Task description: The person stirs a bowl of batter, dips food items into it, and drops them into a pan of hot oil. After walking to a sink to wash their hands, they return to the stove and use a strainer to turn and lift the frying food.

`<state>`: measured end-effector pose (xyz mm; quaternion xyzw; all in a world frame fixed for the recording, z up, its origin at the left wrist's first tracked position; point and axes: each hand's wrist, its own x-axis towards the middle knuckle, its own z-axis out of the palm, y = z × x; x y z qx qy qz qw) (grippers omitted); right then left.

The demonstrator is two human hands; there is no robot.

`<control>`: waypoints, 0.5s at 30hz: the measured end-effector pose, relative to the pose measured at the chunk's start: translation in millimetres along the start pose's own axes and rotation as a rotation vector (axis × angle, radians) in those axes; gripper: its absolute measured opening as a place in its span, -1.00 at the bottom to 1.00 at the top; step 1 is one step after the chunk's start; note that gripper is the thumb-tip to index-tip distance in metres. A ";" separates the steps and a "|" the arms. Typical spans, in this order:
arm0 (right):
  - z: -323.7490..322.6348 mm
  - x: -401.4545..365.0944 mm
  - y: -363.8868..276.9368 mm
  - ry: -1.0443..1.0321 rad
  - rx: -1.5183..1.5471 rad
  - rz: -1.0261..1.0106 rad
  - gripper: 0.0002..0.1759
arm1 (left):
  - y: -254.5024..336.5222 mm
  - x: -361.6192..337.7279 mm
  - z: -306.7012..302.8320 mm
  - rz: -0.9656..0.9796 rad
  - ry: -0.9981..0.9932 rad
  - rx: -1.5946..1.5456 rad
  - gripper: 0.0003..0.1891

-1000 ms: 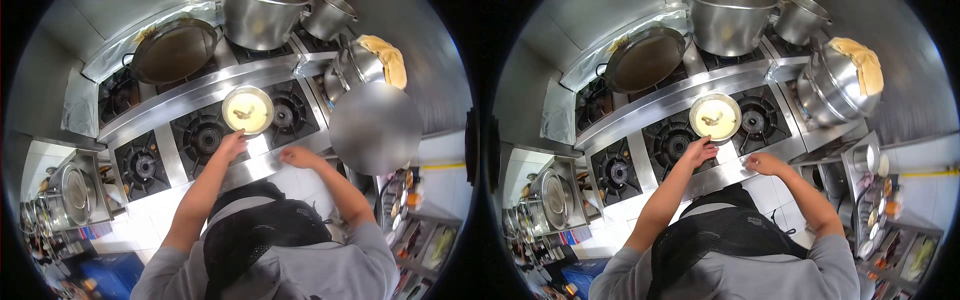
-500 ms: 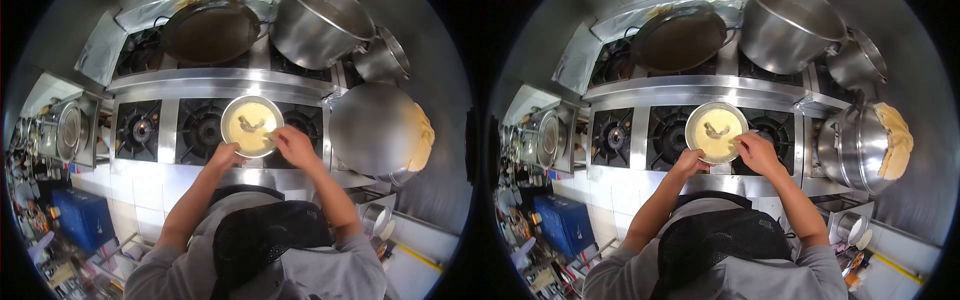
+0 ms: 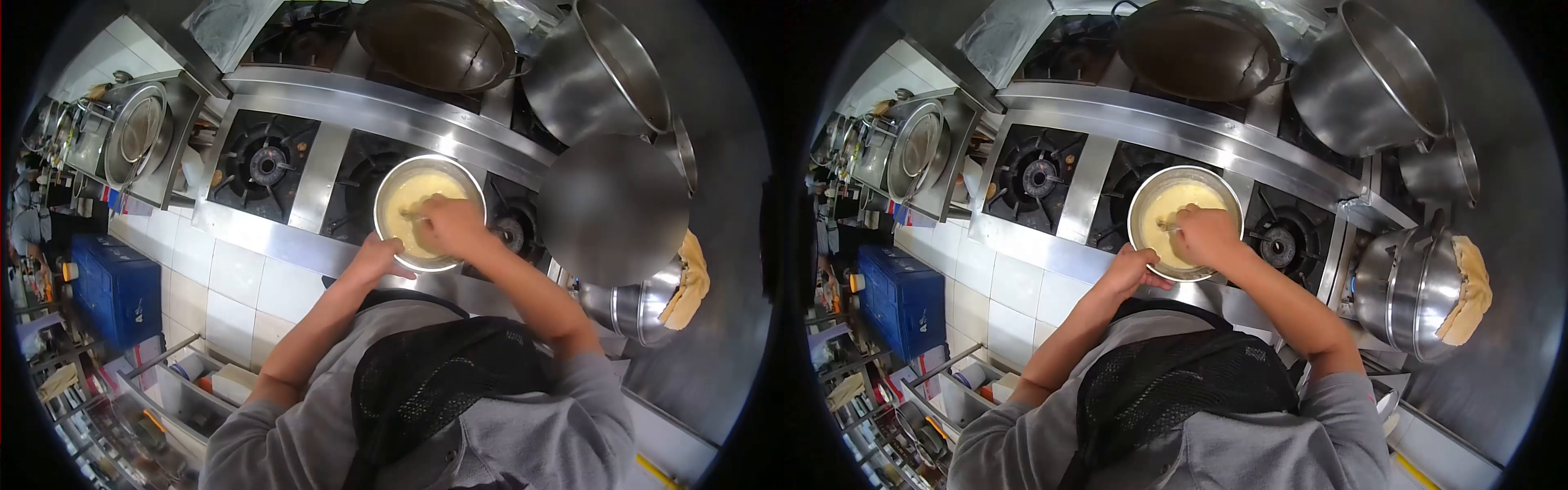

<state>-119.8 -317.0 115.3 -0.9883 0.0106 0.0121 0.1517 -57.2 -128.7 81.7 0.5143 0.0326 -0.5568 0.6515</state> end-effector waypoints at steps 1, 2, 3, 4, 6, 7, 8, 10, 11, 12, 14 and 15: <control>-11.9 2.0 -3.0 0.035 0.128 0.020 -0.76 | 5.9 -0.5 -8.3 -0.006 -0.019 -0.003 -0.56; -24.1 5.1 -8.1 0.073 0.256 0.044 -0.77 | 12.7 -1.1 -17.7 -0.014 -0.041 -0.002 -0.56; -37.3 9.0 -16.7 0.074 0.248 0.056 -0.77 | 20.8 -0.7 -28.2 -0.018 -0.054 -0.001 -0.56; -51.2 12.1 -27.3 0.070 0.348 0.175 -0.76 | 29.3 -0.5 -38.9 -0.042 -0.070 0.013 -0.54; -71.0 20.6 -46.6 0.069 0.428 0.303 -0.76 | 44.6 -3.3 -54.6 -0.062 -0.106 0.020 -0.53; -78.3 26.0 -56.2 0.131 0.474 0.348 -0.75 | 55.0 -3.6 -61.1 -0.036 -0.119 0.049 -0.53; -81.6 30.3 -64.8 0.192 0.525 0.393 -0.73 | 63.3 -3.9 -69.3 -0.013 -0.130 0.078 -0.53; -81.9 39.1 -78.5 0.193 0.559 0.435 -0.72 | 74.3 2.6 -90.2 -0.050 -0.156 0.087 -0.53; -82.0 43.3 -87.6 0.236 0.601 0.449 -0.72 | 78.5 5.5 -100.0 -0.090 -0.169 0.099 -0.52; -82.1 48.6 -94.3 0.280 0.643 0.460 -0.73 | 85.9 5.5 -106.4 -0.092 -0.180 0.098 -0.52; -65.5 61.0 -94.9 0.239 0.396 0.368 -0.75 | 98.0 4.7 -115.7 -0.080 -0.183 0.102 -0.53; -52.4 64.8 -93.4 0.188 0.163 0.267 -0.76 | 101.0 5.3 -120.0 -0.087 -0.192 0.103 -0.53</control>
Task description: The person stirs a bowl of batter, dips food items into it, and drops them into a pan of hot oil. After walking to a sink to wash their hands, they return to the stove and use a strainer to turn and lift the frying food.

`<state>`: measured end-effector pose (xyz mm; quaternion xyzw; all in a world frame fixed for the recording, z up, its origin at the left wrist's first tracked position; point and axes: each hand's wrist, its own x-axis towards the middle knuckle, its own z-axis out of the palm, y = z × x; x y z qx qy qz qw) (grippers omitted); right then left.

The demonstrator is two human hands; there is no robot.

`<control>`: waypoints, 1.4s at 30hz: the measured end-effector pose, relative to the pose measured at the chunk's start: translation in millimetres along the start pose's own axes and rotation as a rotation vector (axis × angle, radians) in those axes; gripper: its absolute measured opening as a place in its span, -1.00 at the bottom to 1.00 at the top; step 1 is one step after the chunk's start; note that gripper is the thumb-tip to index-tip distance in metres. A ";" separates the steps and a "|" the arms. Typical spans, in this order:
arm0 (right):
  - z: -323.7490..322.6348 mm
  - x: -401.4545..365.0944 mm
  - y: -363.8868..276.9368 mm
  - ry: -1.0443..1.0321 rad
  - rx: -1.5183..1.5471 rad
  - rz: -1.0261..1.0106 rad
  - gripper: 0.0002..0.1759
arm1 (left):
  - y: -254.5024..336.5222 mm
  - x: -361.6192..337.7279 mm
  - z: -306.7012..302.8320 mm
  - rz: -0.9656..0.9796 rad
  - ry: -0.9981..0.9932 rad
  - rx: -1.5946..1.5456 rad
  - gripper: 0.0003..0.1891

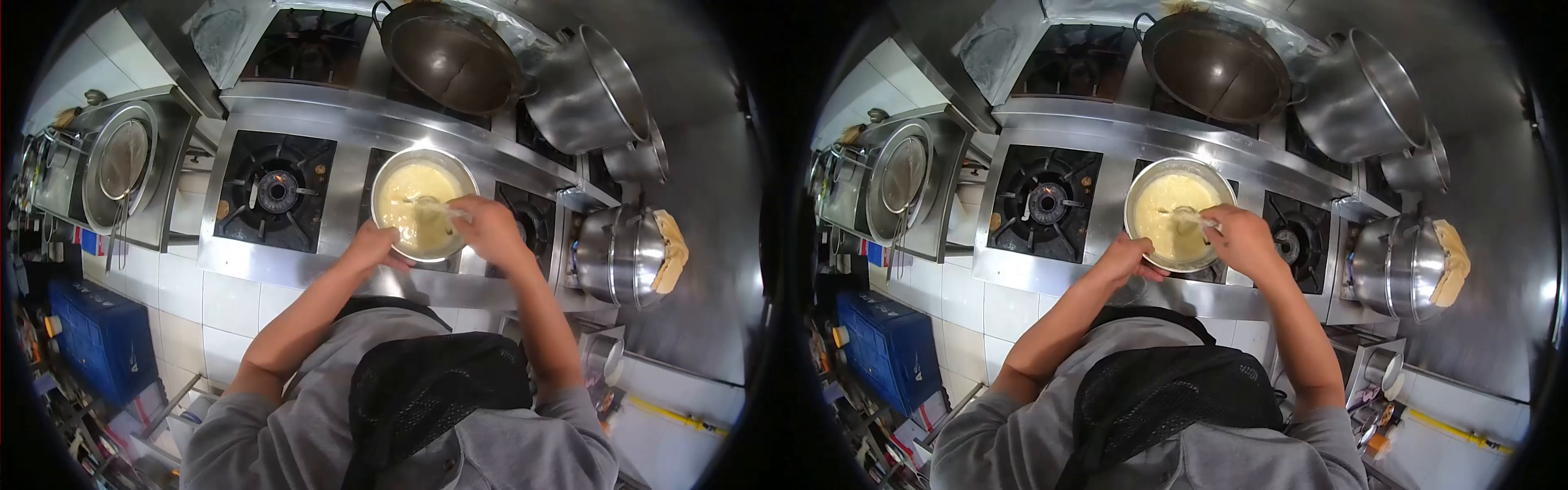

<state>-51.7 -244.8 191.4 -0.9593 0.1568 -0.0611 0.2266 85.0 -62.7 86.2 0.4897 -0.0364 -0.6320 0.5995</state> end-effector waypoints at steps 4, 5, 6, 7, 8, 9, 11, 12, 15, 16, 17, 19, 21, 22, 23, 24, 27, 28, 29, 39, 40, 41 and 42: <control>50.3 9.5 9.9 -0.173 -0.307 -0.055 -0.79 | 9.0 -3.3 -10.0 0.040 0.050 0.011 -0.60; 58.1 13.9 6.6 -0.198 -0.343 -0.059 -0.80 | 9.9 -4.6 -10.5 0.055 0.095 0.006 -0.61; 62.8 16.2 4.2 -0.224 -0.379 -0.063 -0.81 | 9.8 -5.0 -10.5 0.059 0.097 0.005 -0.61; 65.5 17.2 2.6 -0.221 -0.380 -0.068 -0.81 | 9.7 -5.5 -10.4 0.046 0.105 -0.035 -0.62; 66.7 20.1 1.7 -0.298 -0.331 -0.079 -0.78 | 11.1 -5.6 -10.8 0.038 0.114 -0.076 -0.63; 63.8 25.5 -2.6 -0.373 -0.283 -0.092 -0.73 | 14.6 -7.1 -11.8 0.051 0.118 -0.076 -0.63; 43.0 32.1 -5.6 -0.311 -0.164 -0.151 -0.74 | 20.4 -11.1 -14.4 0.057 0.102 -0.099 -0.58; 27.8 34.2 -11.1 -0.259 -0.038 -0.196 -0.75 | 20.9 -12.3 -15.0 0.069 0.108 -0.105 -0.58; -23.4 50.4 -35.3 -0.218 0.061 -0.123 -0.76 | 20.8 -14.1 -14.8 0.133 0.134 -0.015 -0.64; -37.2 54.1 -42.3 -0.211 0.059 -0.125 -0.76 | 21.1 -14.2 -13.6 0.137 0.127 -0.001 -0.64; -50.9 58.4 -48.5 -0.215 0.115 -0.067 -0.76 | 22.7 -13.4 -11.4 0.145 0.118 0.013 -0.64; -73.6 65.0 -55.9 -0.211 0.164 -0.015 -0.75 | 24.5 -12.7 -5.9 0.148 0.110 0.013 -0.64; -89.7 70.2 -61.2 -0.125 0.193 0.014 -0.77 | 25.6 -12.0 -1.2 0.148 0.108 0.007 -0.64; -97.2 71.3 -64.7 -0.136 0.154 0.029 -0.76 | 26.4 -11.2 0.7 0.134 0.105 -0.002 -0.63; -97.1 70.9 -59.4 -0.131 0.150 0.026 -0.76 | 27.3 -9.9 2.7 0.121 0.100 -0.012 -0.63; -91.9 68.6 -47.7 -0.105 0.109 -0.025 -0.74 | 27.4 -8.5 4.2 0.126 0.096 -0.011 -0.63; -52.9 63.7 1.5 -0.048 -0.002 -0.141 -0.78 | 28.2 -4.0 10.5 0.126 0.068 -0.027 -0.62; -37.5 61.9 15.1 -0.111 -0.239 -0.163 -0.81 | 30.3 -4.6 14.4 0.139 0.063 -0.038 -0.62; -25.1 60.6 26.0 -0.173 -0.475 -0.180 -0.83 | 32.8 -4.5 18.0 0.151 0.059 -0.047 -0.62; 23.7 45.7 55.1 -0.108 -0.562 -0.268 -0.87 | 38.8 9.6 31.2 0.145 0.087 -0.014 -0.58; 17.2 46.6 51.8 -0.149 -0.571 -0.248 -0.86 | 38.9 10.4 29.8 0.126 0.089 -0.021 -0.56; 11.3 47.8 48.2 -0.191 -0.579 -0.228 -0.86 | 38.8 11.9 28.6 0.107 0.091 -0.029 -0.54; 7.8 50.0 46.6 -0.185 -0.580 -0.222 -0.86 | 40.2 11.9 29.2 0.107 0.088 -0.022 -0.54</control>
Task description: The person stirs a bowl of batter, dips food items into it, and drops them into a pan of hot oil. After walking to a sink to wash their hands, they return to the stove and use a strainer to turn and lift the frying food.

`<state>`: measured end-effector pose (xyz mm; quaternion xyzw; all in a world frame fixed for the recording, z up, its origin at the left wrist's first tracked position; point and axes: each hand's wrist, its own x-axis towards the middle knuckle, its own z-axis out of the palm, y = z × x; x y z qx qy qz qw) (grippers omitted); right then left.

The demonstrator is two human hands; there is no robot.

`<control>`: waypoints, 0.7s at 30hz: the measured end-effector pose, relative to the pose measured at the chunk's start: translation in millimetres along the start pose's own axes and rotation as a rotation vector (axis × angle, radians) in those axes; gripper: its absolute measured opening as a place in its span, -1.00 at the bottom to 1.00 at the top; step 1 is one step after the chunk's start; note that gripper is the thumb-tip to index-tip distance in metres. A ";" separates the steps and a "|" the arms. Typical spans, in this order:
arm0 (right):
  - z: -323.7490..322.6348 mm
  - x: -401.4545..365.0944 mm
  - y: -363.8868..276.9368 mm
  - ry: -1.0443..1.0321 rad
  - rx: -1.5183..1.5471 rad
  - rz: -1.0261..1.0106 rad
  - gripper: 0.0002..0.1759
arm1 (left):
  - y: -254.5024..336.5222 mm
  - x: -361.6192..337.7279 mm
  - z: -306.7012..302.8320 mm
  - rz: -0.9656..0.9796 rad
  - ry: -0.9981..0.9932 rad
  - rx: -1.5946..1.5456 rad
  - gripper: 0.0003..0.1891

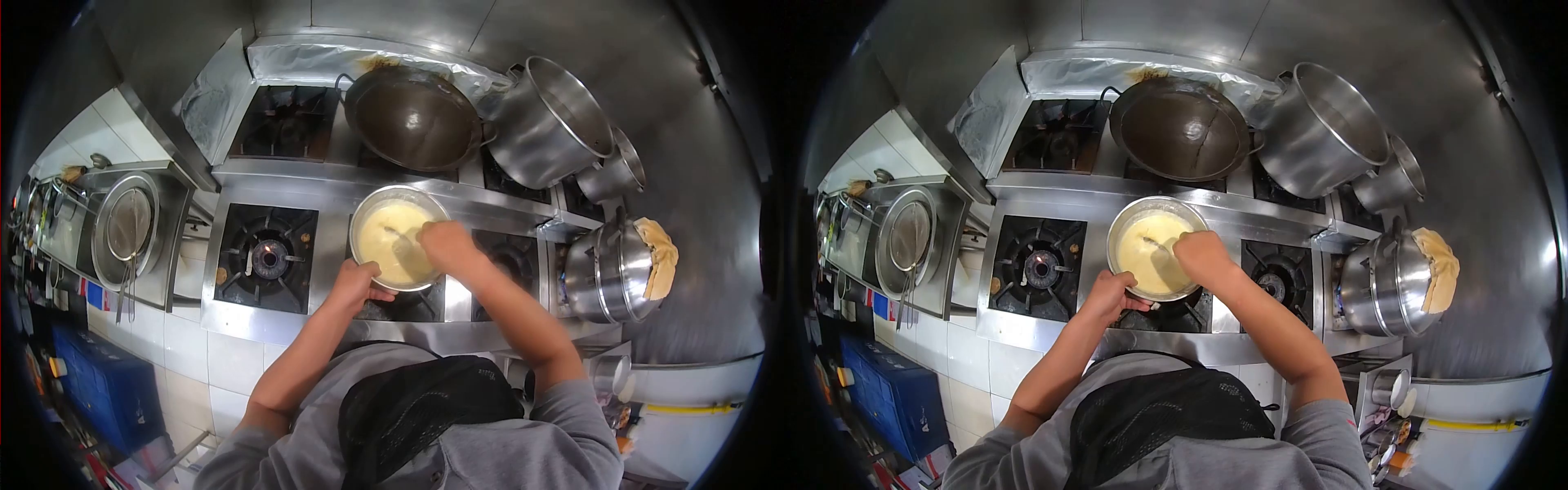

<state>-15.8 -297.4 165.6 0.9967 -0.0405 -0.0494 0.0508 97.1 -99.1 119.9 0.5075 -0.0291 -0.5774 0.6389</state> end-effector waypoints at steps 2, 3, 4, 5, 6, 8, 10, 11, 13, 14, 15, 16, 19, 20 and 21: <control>-5.7 3.9 2.0 0.069 -0.030 0.024 -0.86 | 2.6 -0.1 2.1 0.012 0.015 -0.021 -0.56; -0.3 5.1 0.4 0.072 -0.031 0.032 -0.86 | 4.1 -0.8 3.6 0.012 0.009 -0.014 -0.56; 7.7 7.5 -2.3 0.053 -0.024 0.013 -0.87 | 6.7 -0.9 5.3 0.030 0.020 -0.013 -0.57; 14.3 9.4 -2.3 0.035 -0.017 -0.008 -0.88 | 9.3 0.0 6.5 0.048 0.032 -0.013 -0.57; 11.9 11.9 -1.9 0.037 -0.020 -0.001 -0.88 | 11.3 2.0 5.9 0.049 0.026 -0.009 -0.57; 7.6 14.9 0.5 0.087 -0.043 0.082 -0.87 | 12.5 4.4 2.4 0.045 0.053 0.008 -0.59; -3.4 18.2 8.2 0.137 -0.035 0.057 -0.86 | 16.6 2.4 2.2 0.052 0.052 0.002 -0.59; -5.7 19.5 10.7 0.190 -0.028 0.031 -0.85 | 18.8 2.1 2.5 0.065 0.052 -0.004 -0.59; 4.4 22.9 8.8 0.160 -0.048 0.014 -0.85 | 20.5 4.9 3.9 0.072 0.047 0.000 -0.59; 9.7 25.3 7.0 0.133 -0.072 -0.008 -0.84 | 20.2 5.5 4.0 0.086 0.043 0.001 -0.59; 8.5 27.6 6.2 0.129 -0.067 -0.022 -0.84 | 21.0 5.5 4.3 0.084 0.055 -0.008 -0.59; 1.7 29.1 6.1 0.119 -0.011 -0.008 -0.86 | 22.6 4.8 4.9 0.097 0.051 -0.010 -0.59; -36.2 32.0 14.9 0.127 0.121 0.016 -0.89 | 23.0 6.3 -0.7 0.109 0.055 -0.038 -0.57; -53.6 31.3 19.0 0.148 0.197 0.048 -0.90 | 21.9 7.2 -1.9 0.104 0.048 -0.049 -0.57; -71.5 31.9 22.8 0.143 0.194 0.042 -0.90 | 21.4 8.9 -2.8 0.105 0.049 -0.058 -0.57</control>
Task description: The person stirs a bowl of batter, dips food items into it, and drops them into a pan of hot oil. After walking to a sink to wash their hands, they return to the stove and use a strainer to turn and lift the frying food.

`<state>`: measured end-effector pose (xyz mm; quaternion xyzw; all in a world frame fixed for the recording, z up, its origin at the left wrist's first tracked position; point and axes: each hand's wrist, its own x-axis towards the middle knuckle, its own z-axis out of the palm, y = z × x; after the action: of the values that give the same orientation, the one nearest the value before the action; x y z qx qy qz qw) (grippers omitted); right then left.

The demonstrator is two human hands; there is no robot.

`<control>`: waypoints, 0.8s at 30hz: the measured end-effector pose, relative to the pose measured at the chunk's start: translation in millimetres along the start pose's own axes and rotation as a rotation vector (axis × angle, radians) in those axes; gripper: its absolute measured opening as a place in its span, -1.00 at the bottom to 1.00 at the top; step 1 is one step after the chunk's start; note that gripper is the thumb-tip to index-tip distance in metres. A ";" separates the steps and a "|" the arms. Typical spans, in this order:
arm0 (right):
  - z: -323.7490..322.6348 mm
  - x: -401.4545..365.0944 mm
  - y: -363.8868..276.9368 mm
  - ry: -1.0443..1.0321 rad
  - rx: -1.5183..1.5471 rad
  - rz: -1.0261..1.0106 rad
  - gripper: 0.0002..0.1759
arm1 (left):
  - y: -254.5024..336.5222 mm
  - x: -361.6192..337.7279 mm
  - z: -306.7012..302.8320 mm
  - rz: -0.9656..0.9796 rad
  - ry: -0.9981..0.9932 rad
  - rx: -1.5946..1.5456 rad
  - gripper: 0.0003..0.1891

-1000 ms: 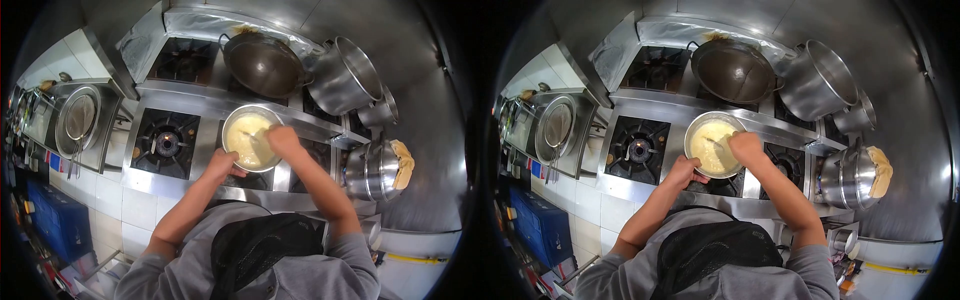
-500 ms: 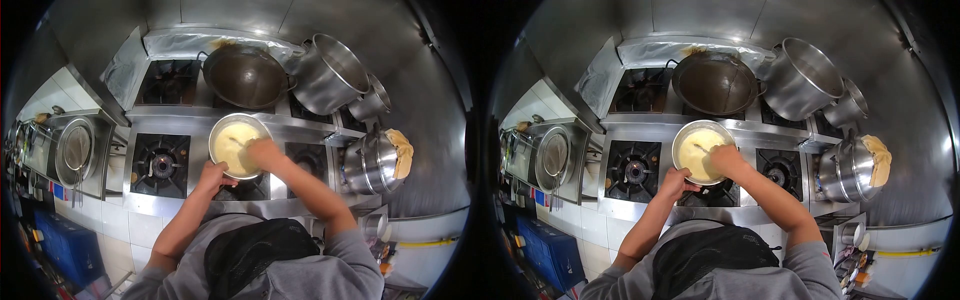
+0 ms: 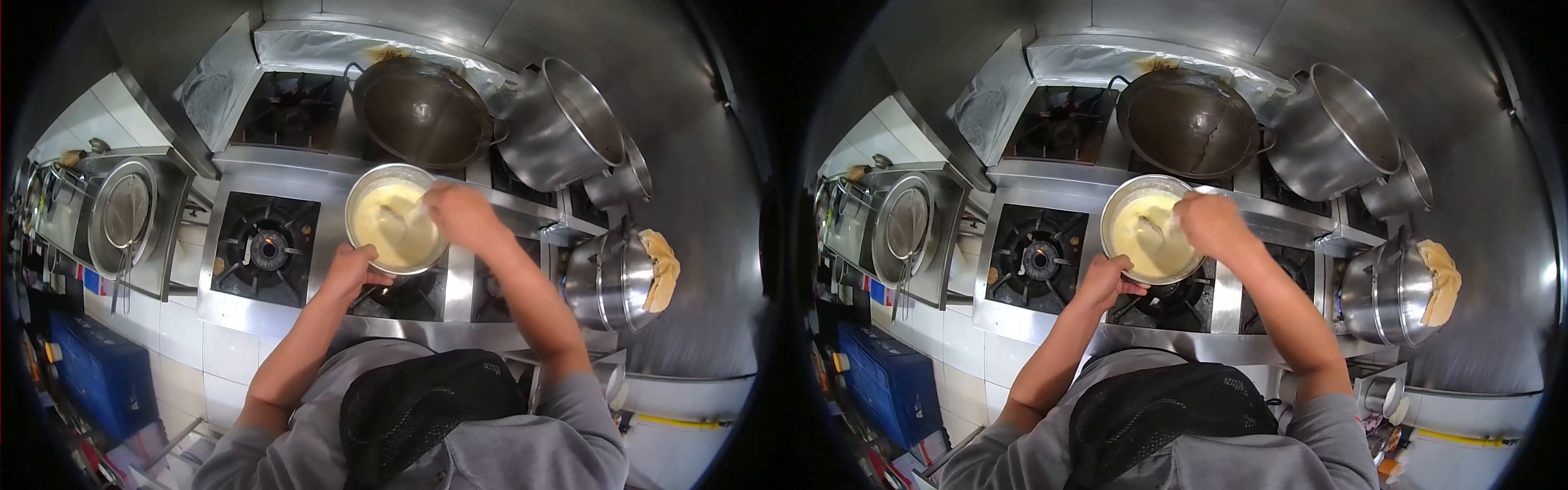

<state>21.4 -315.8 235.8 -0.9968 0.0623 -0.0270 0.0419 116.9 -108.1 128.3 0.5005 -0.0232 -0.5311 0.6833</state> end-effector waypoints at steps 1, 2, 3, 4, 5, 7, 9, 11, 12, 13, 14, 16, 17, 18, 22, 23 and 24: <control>-18.1 3.0 -0.1 0.054 0.035 0.008 -0.90 | -1.2 1.7 -0.5 0.001 -0.013 -0.001 -0.56; -33.1 5.2 -0.6 0.107 0.071 0.018 -0.90 | -3.0 3.1 -0.8 0.000 -0.028 0.000 -0.55; -45.8 7.8 -1.0 0.102 0.068 0.016 -0.90 | -4.1 4.6 -0.7 -0.001 -0.029 -0.006 -0.55; -56.7 10.4 -1.7 0.155 0.119 0.028 -0.89 | -4.8 5.8 -0.9 -0.026 -0.029 -0.024 -0.56; -64.3 12.6 -1.8 0.210 0.171 0.041 -0.89 | -4.6 6.9 -1.1 -0.050 -0.028 -0.040 -0.57; -73.7 15.1 -0.3 0.206 0.180 0.050 -0.88 | -2.8 7.8 0.3 -0.063 -0.025 -0.046 -0.56; -69.4 16.9 3.0 0.203 0.190 0.062 -0.86 | -1.5 8.8 1.1 -0.077 -0.022 -0.050 -0.56; -45.4 17.4 11.4 0.107 0.134 0.008 -0.86 | 0.9 11.3 2.1 -0.071 -0.047 -0.048 -0.57; -36.9 16.1 13.0 0.112 0.134 0.015 -0.86 | 2.9 10.0 3.1 -0.073 -0.052 -0.041 -0.57; -30.1 15.2 13.9 0.087 0.121 0.014 -0.85 | 6.4 7.8 4.4 -0.075 -0.050 -0.034 -0.59; -26.5 14.7 16.1 0.063 0.107 0.012 -0.85 | 10.2 7.4 5.9 -0.075 -0.049 -0.027 -0.60; -38.2 14.9 15.5 0.080 0.135 0.024 -0.87 | 13.0 7.3 4.8 -0.084 -0.067 -0.026 -0.60; -48.1 16.3 15.7 0.108 0.183 0.024 -0.86 | 13.8 8.0 4.7 -0.090 -0.079 -0.032 -0.61; -57.8 18.5 16.4 0.137 0.230 0.023 -0.86 | 14.6 9.5 5.8 -0.090 -0.082 -0.026 -0.61; -86.9 32.3 35.5 0.185 0.259 0.009 -0.87 | 18.1 16.2 10.7 -0.093 -0.079 -0.051 -0.61; -90.6 37.4 42.7 0.206 0.272 0.028 -0.86 | 19.3 18.6 11.0 -0.095 -0.080 -0.056 -0.62; -94.0 42.3 49.2 0.222 0.286 0.047 -0.83 | 19.9 19.9 11.1 -0.098 -0.077 -0.056 -0.62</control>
<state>51.8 -377.3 327.2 -0.9699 0.0851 -0.1446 0.1766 133.3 -131.6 137.9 0.4610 -0.0103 -0.5832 0.6687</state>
